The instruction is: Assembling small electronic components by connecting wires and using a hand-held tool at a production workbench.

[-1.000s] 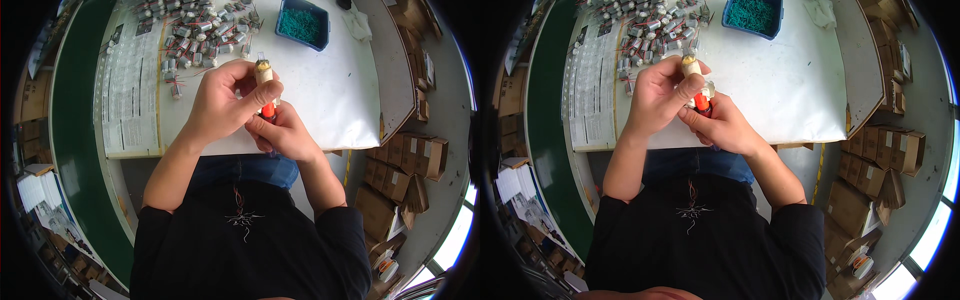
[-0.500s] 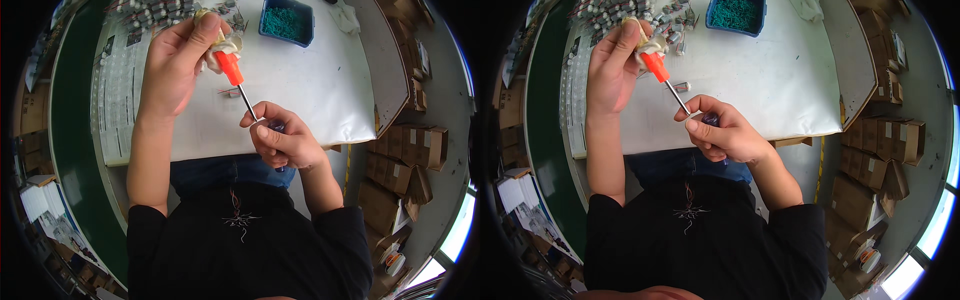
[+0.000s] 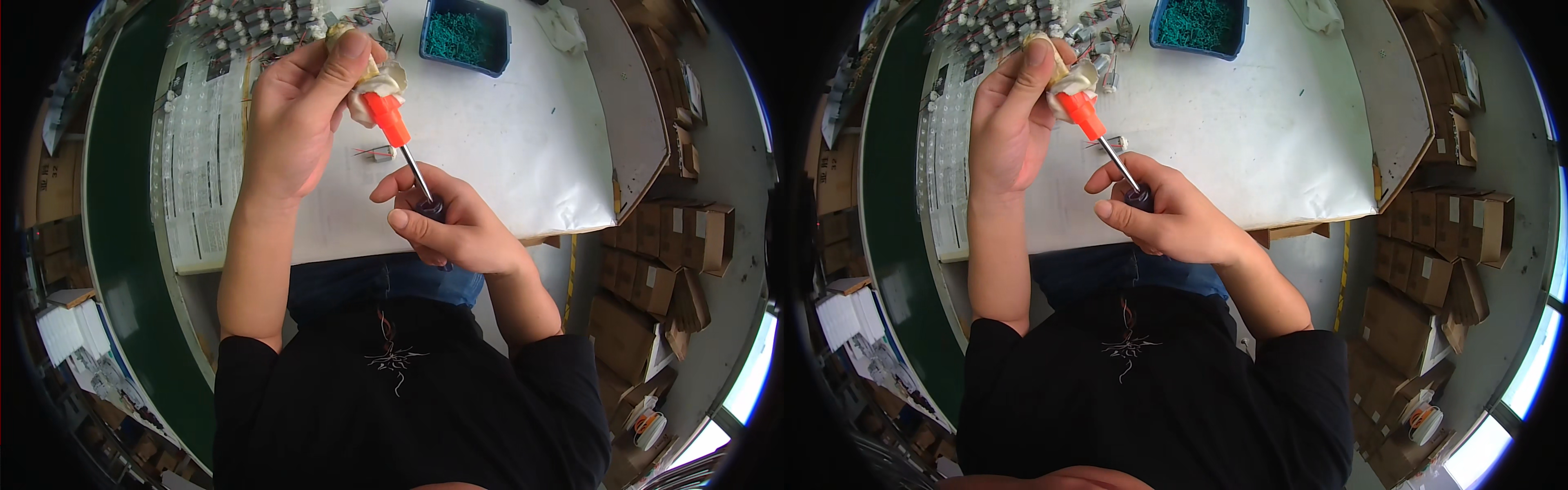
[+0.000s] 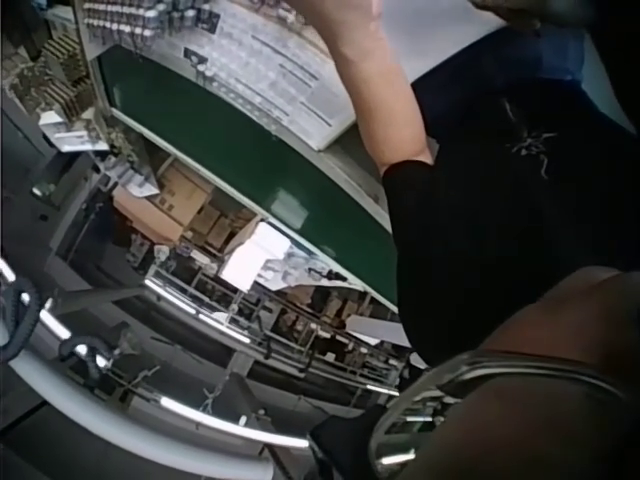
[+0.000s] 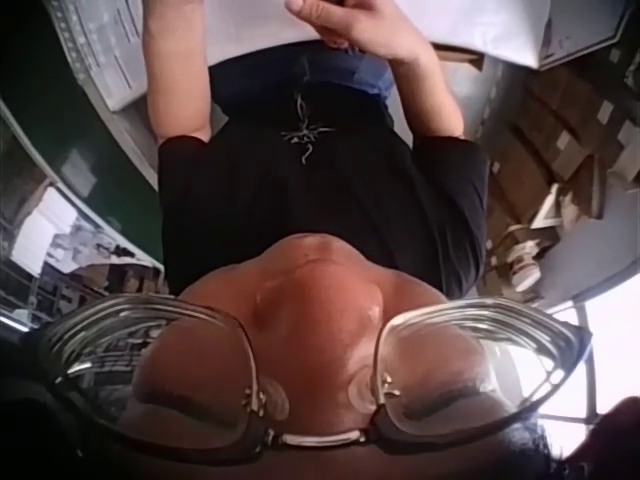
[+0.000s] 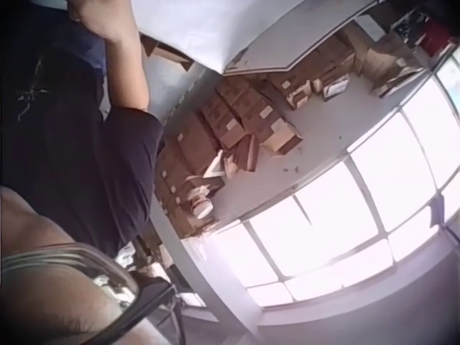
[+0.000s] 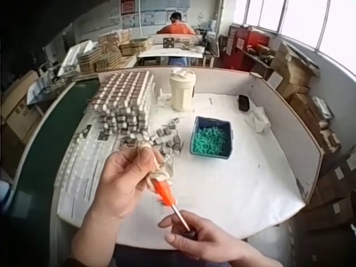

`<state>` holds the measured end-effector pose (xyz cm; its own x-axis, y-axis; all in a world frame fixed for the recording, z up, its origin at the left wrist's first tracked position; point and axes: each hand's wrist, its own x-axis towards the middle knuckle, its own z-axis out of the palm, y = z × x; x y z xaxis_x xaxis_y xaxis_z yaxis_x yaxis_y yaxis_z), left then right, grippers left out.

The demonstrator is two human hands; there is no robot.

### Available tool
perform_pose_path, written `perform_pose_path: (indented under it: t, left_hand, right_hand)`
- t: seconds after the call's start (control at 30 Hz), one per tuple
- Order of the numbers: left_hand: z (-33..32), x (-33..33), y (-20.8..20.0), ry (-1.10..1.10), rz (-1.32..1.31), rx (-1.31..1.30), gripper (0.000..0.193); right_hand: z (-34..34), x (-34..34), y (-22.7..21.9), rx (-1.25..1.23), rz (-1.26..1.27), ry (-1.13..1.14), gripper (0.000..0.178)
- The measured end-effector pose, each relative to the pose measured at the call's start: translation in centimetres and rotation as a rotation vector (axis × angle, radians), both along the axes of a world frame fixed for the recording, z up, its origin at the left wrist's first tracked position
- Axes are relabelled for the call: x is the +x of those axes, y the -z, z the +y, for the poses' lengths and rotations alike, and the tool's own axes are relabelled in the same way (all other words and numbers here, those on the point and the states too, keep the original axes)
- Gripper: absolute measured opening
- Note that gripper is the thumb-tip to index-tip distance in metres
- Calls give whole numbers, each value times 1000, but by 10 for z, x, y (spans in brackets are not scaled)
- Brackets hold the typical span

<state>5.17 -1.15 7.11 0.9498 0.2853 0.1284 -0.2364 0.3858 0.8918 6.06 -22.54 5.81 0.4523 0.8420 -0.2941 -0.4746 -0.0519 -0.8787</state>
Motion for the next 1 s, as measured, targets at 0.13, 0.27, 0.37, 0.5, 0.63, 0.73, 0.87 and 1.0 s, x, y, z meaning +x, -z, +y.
perform_pose_path:
  t: [0.13, 0.27, 0.37, 0.5, 0.63, 0.73, 0.87, 1.0]
  left_hand:
    - [-14, -5, 5, 6, -1, 133, 31]
    - [-12, -16, 6, 162, 84, 183, 32]
    - [-8, -20, 4, 238, 83, 131, 31]
    - [-30, -21, 11, 119, 1, 252, 29]
    - [-28, -29, 14, 88, 37, 282, 27]
    - [-26, -41, 22, 133, 58, 247, 26]
    - [-23, -42, 36, 121, 40, 275, 25]
    - [-3, -43, 47, -6, 62, 231, 25]
  right_hand:
    - [8, 1, -7, -36, 9, 54, 36]
    - [15, 3, -18, -88, -24, 60, 42]
    - [15, 6, -22, -84, 73, 29, 49]
    - [32, 4, 31, -50, -553, 317, 59]
    - [27, 6, 6, -103, -406, 224, 66]
    - [17, 7, -3, -121, -138, 79, 66]
    - [10, 14, -4, -39, -62, 93, 63]
    - [9, 24, 10, 50, -100, 271, 51]
